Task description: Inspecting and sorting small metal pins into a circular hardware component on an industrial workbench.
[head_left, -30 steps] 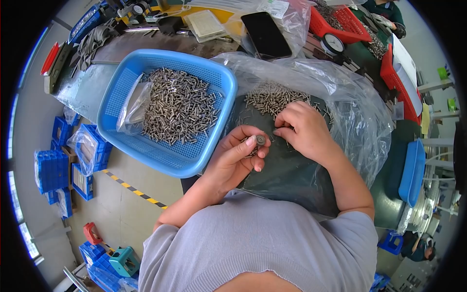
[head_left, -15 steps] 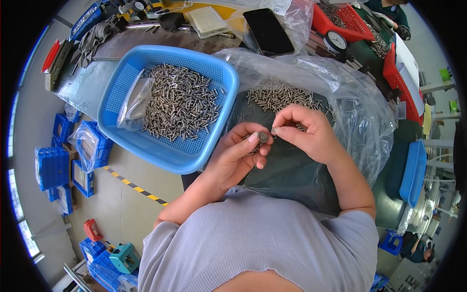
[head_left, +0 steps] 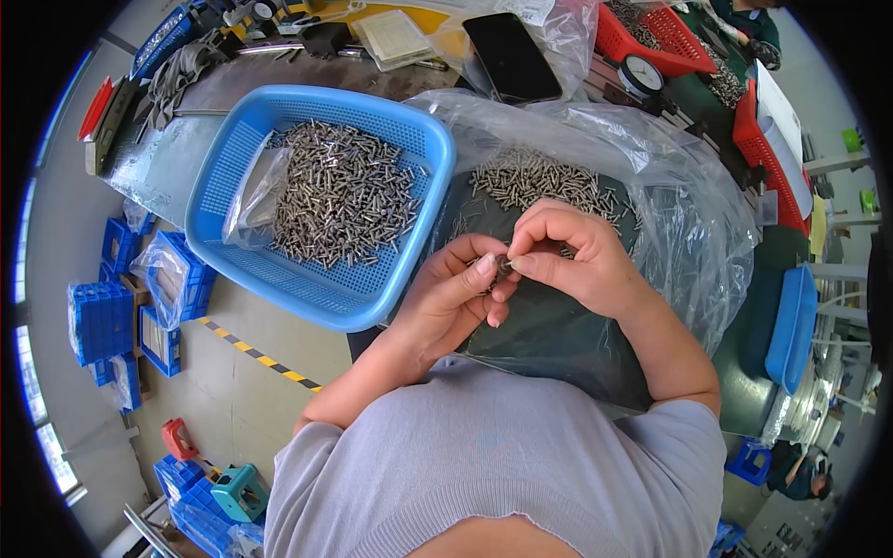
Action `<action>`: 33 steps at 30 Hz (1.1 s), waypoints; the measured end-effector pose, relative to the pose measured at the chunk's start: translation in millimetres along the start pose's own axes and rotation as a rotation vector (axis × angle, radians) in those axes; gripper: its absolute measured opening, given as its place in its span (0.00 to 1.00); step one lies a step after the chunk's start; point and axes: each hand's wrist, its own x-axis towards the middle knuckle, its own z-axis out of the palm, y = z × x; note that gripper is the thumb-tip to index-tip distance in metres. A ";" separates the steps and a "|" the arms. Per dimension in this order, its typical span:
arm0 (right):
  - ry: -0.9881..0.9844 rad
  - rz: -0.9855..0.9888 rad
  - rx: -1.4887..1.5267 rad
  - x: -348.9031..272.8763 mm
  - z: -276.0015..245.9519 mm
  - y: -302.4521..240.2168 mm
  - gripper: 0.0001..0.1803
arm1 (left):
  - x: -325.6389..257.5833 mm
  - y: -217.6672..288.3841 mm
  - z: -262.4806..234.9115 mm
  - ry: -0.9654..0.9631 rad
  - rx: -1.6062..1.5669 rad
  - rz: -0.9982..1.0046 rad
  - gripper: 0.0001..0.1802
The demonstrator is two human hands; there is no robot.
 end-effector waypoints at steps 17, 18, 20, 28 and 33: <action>0.069 -0.204 -0.251 2.5 -8.7 -3.0 0.08 | 0.7 -0.5 -1.1 0.035 0.026 -0.007 0.14; 0.063 -0.212 -0.230 3.0 -12.0 -2.6 0.08 | 1.5 -0.5 -1.0 0.029 0.031 0.020 0.13; 0.175 -0.040 -0.169 3.7 -14.4 -2.1 0.07 | 2.4 -0.2 -2.6 -0.006 0.026 0.050 0.11; 0.240 -0.274 -0.910 12.2 -12.4 19.6 0.09 | 1.7 0.9 -1.6 -0.008 0.006 0.031 0.11; 0.267 -0.353 -1.026 15.6 -7.0 23.7 0.09 | 1.7 1.1 -1.2 -0.016 -0.002 0.025 0.11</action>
